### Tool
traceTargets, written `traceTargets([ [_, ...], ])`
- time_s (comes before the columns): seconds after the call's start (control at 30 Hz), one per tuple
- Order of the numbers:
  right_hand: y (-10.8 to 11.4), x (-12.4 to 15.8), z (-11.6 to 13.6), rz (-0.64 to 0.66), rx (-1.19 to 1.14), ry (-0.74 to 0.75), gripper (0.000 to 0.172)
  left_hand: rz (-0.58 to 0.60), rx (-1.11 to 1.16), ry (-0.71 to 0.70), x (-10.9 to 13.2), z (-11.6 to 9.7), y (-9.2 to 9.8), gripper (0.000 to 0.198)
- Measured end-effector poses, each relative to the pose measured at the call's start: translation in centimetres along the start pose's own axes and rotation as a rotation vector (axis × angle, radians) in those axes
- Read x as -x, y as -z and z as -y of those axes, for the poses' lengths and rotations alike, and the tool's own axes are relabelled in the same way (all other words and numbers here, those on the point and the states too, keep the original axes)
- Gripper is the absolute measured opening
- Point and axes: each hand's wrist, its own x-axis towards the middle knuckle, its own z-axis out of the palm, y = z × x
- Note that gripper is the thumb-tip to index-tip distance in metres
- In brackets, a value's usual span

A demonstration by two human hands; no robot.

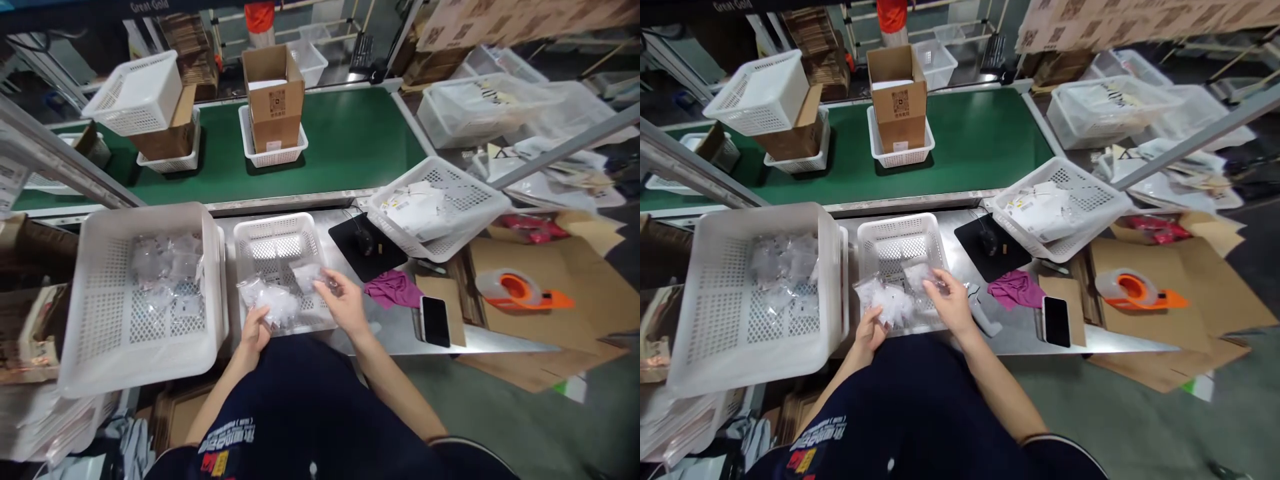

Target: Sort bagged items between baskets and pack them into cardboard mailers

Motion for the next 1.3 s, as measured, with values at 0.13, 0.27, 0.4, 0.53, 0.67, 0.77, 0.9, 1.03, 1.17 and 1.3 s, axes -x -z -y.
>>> traceTargets([
  [0.13, 0.6, -1.1, 1.1, -0.483, 0.045, 0.261, 0.053, -0.053, 0.028, 0.031, -0.1, -0.3, 0.4, 0.045],
  [0.27, -0.8, -0.5, 0.4, -0.084, 0.16, 0.313, 0.032, -0.041, 0.059, -0.006, 0.0, -0.9, 0.0, 0.046],
  [0.4, -3.0, 1.5, 0.3, 0.282, 0.213, 0.162, 0.03, 0.003, 0.057, -0.048, 0.3, -1.3, -0.5, 0.051],
  [0.53, -2.5, 1.8, 1.6, 0.109, 0.163, 0.355, 0.019, 0.002, 0.046, -0.057, 0.6, -1.7, -0.2, 0.05],
  [0.67, -0.2, -0.4, 2.1, -0.198, 0.182, 0.629, 0.027, -0.073, 0.082, -0.026, 0.7, -1.9, 0.3, 0.04],
  [0.77, 0.0, -1.2, 1.4, -0.121, 0.287, 0.506, 0.039, -0.054, 0.04, -0.025, 0.7, -1.9, 0.2, 0.045],
  [0.9, -2.3, 0.7, 0.8, 0.367, 0.2, 0.262, 0.087, 0.045, -0.015, -0.03, 0.8, -1.7, -0.4, 0.05],
  [1.03, -3.9, 2.6, 1.5, 0.536, 0.052, 0.159, 0.039, 0.025, 0.064, -0.006, 0.9, -1.6, -0.9, 0.034],
  [1.17, -2.5, 1.8, 2.6, 0.286, -0.008, 0.254, 0.024, -0.055, 0.057, 0.074, 0.5, -1.5, -0.8, 0.02],
  [1.3, -0.4, -0.1, 2.6, -0.067, 0.043, 0.6, 0.031, -0.134, 0.03, 0.078, 0.3, -1.2, -0.6, 0.024],
])
